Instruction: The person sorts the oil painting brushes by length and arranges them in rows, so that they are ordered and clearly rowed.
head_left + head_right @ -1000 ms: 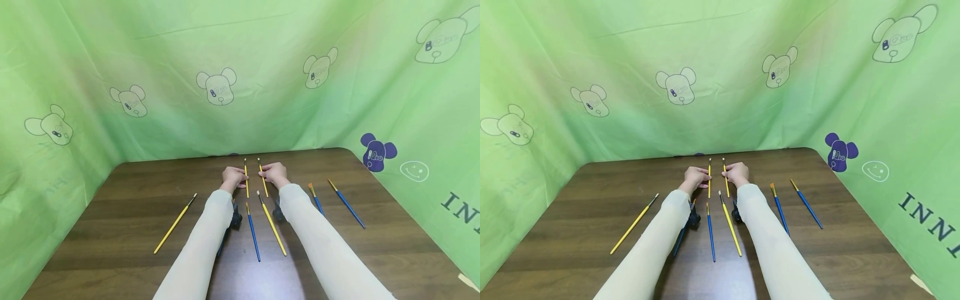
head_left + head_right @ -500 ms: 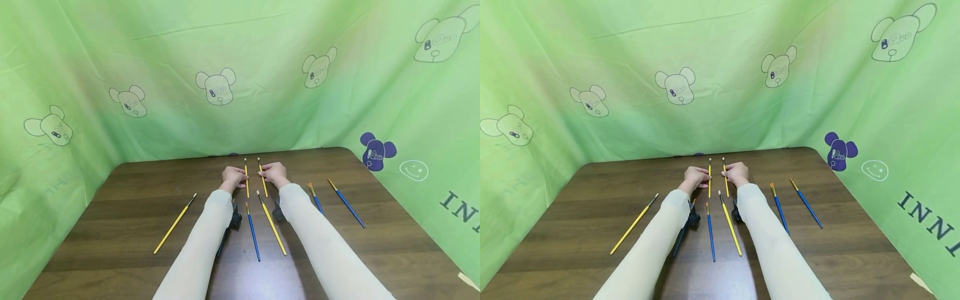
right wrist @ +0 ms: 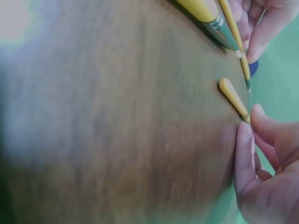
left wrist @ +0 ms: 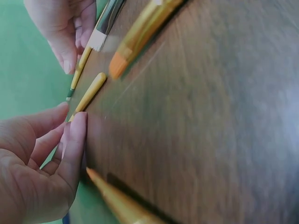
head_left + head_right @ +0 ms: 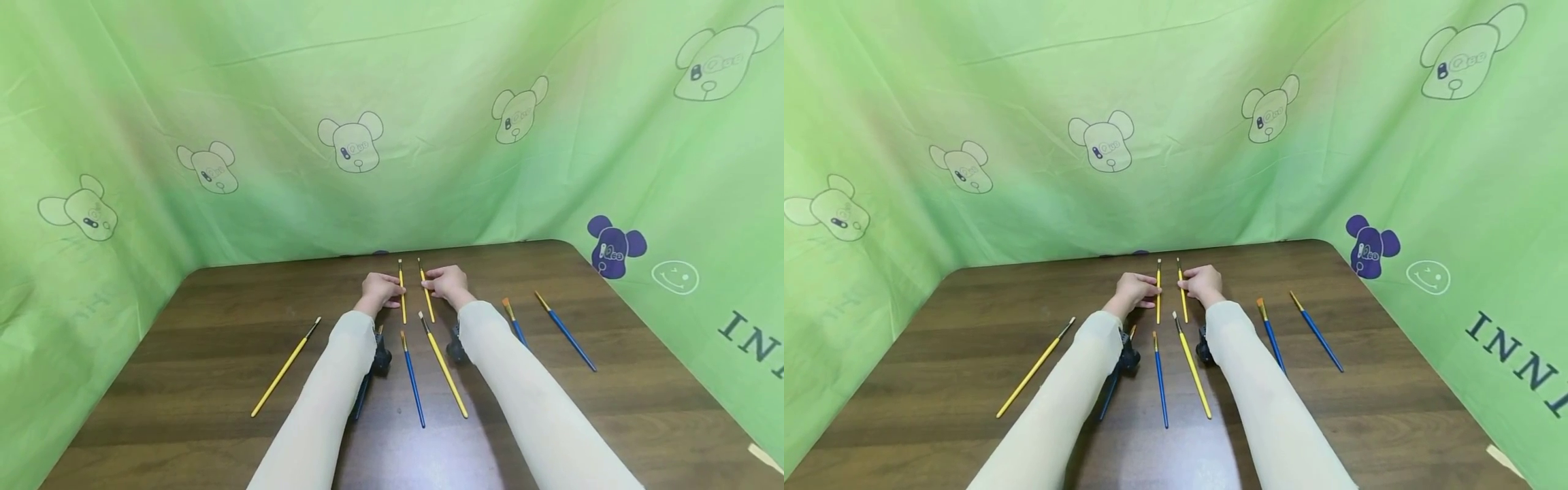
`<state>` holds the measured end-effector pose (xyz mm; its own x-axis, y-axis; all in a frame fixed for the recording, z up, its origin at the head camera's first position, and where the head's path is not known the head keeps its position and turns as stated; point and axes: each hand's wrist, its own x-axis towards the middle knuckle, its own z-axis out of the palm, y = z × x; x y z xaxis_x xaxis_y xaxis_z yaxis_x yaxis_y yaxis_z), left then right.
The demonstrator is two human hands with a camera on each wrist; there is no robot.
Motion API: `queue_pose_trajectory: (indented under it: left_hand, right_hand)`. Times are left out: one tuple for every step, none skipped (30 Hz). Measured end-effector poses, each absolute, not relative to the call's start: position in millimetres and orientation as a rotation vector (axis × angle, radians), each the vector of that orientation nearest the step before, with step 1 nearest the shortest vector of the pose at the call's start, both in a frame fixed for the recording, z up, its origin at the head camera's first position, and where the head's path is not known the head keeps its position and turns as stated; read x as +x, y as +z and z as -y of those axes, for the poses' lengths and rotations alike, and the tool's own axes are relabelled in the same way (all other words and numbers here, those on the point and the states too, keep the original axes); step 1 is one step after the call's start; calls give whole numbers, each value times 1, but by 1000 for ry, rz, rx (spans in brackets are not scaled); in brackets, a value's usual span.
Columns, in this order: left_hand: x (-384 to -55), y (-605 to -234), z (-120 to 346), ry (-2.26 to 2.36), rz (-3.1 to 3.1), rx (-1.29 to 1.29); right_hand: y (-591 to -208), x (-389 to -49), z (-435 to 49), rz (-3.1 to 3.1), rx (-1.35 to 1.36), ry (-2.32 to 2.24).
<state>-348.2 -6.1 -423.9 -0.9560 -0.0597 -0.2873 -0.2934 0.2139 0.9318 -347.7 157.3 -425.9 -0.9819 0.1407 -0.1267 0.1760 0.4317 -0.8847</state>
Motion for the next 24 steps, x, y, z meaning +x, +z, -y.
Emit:
queue_pose_trajectory:
  left_hand:
    - [-347,-424,7,1836,-2280,-319]
    - [-346,-424,9,1843,-2272,-298]
    - [-345,-424,10,1848,-2265,-278]
    - [-344,-423,11,1851,-2260,-261]
    - [-343,-423,12,1849,-2261,-246]
    - [-342,-423,12,1844,-2265,-232]
    - [-342,-423,13,1840,-2271,-220]
    - [-341,-422,13,1833,-2277,-208]
    - [-340,-422,14,1826,-2280,-197]
    - [-340,-421,14,1817,-2283,-183]
    - [-339,-421,15,1810,-2287,-169]
    - [-338,-420,16,1804,-2290,-156]
    - [-337,-419,17,1797,-2293,-141]
    - [-336,-418,18,1789,-2300,-125]
    - [-336,-418,19,1783,-2307,-109]
    - [-335,-417,21,1777,-2316,-94]
    - [-334,-416,22,1772,-2325,-78]
    - [-333,-415,23,1767,-2335,-60]
    - [-333,-415,25,1763,-2341,-39]
    - [-332,-414,27,1759,-2342,-19]
    - [-331,-413,28,1757,-2341,1]
    - [-331,-412,31,1756,-2337,20]
    - [-330,-412,33,1756,-2330,41]
    - [-330,-411,35,1754,-2326,64]
  right_hand:
    - [-426,-347,-158,-2624,280,-1644]
    - [-426,-346,-158,-2615,269,-1662]
    - [-426,-345,-159,-2606,253,-1680]
    - [-426,-344,-159,-2593,241,-1692]
    - [-426,-344,-160,-2583,230,-1700]
    - [-425,-343,-160,-2577,217,-1700]
    - [-425,-342,-160,-2570,205,-1700]
    - [-424,-342,-161,-2563,193,-1698]
    - [-423,-341,-161,-2558,184,-1692]
    - [-423,-341,-162,-2546,177,-1693]
    - [-422,-339,-162,-2537,168,-1696]
    - [-420,-338,-163,-2529,159,-1696]
    - [-419,-336,-164,-2520,154,-1696]
    - [-418,-335,-164,-2511,146,-1697]
    - [-417,-334,-165,-2505,135,-1697]
    - [-416,-333,-166,-2498,123,-1697]
    - [-415,-332,-167,-2496,112,-1693]
    - [-414,-331,-168,-2491,102,-1694]
    - [-413,-330,-169,-2484,90,-1698]
    - [-412,-329,-170,-2476,80,-1704]
    - [-412,-328,-172,-2468,77,-1709]
    - [-412,-327,-173,-2460,73,-1716]
    - [-412,-326,-174,-2455,65,-1721]
    - [-411,-325,-175,-2449,56,-1727]
